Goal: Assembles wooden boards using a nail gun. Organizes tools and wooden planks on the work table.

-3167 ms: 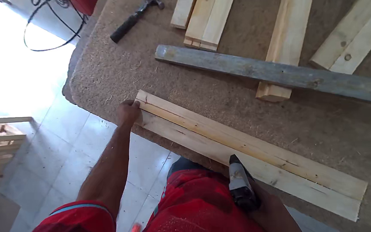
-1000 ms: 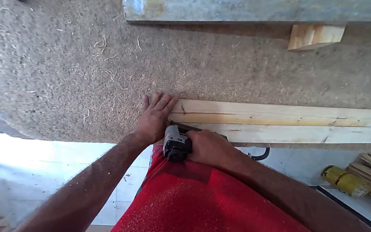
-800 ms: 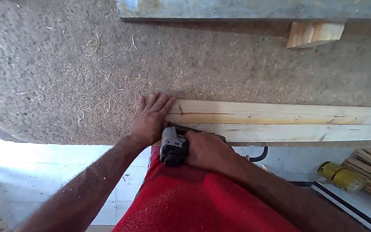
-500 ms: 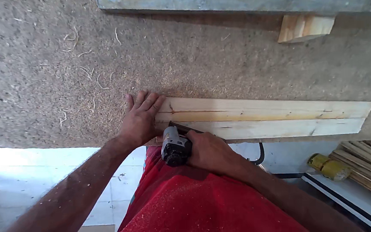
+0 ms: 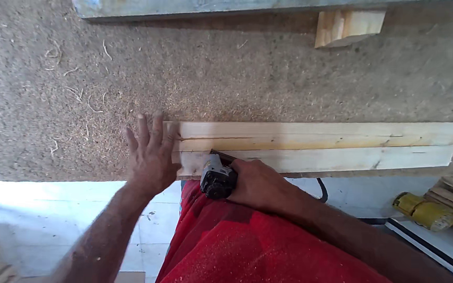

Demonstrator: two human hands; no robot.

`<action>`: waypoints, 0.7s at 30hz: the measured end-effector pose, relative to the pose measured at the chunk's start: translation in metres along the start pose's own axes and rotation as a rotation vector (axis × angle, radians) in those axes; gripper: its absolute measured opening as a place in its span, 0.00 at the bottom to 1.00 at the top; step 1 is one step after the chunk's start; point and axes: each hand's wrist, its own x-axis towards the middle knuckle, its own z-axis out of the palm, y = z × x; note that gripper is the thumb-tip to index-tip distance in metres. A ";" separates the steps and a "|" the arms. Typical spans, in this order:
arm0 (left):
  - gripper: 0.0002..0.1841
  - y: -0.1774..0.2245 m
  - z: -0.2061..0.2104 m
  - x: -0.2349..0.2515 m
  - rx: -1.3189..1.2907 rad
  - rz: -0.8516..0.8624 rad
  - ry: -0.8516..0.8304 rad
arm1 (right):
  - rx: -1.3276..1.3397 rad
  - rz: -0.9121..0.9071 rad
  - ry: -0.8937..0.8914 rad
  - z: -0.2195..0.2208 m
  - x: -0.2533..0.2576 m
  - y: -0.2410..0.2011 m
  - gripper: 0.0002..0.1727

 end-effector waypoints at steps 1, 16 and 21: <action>0.50 0.013 0.010 0.001 -0.031 0.033 0.081 | 0.000 -0.026 -0.008 -0.001 0.001 0.006 0.27; 0.29 0.054 0.078 0.034 0.043 -0.038 0.545 | -0.007 0.008 -0.148 -0.020 -0.006 0.050 0.30; 0.30 0.054 0.078 0.034 0.016 -0.031 0.540 | -0.061 0.027 -0.177 -0.030 -0.017 0.075 0.28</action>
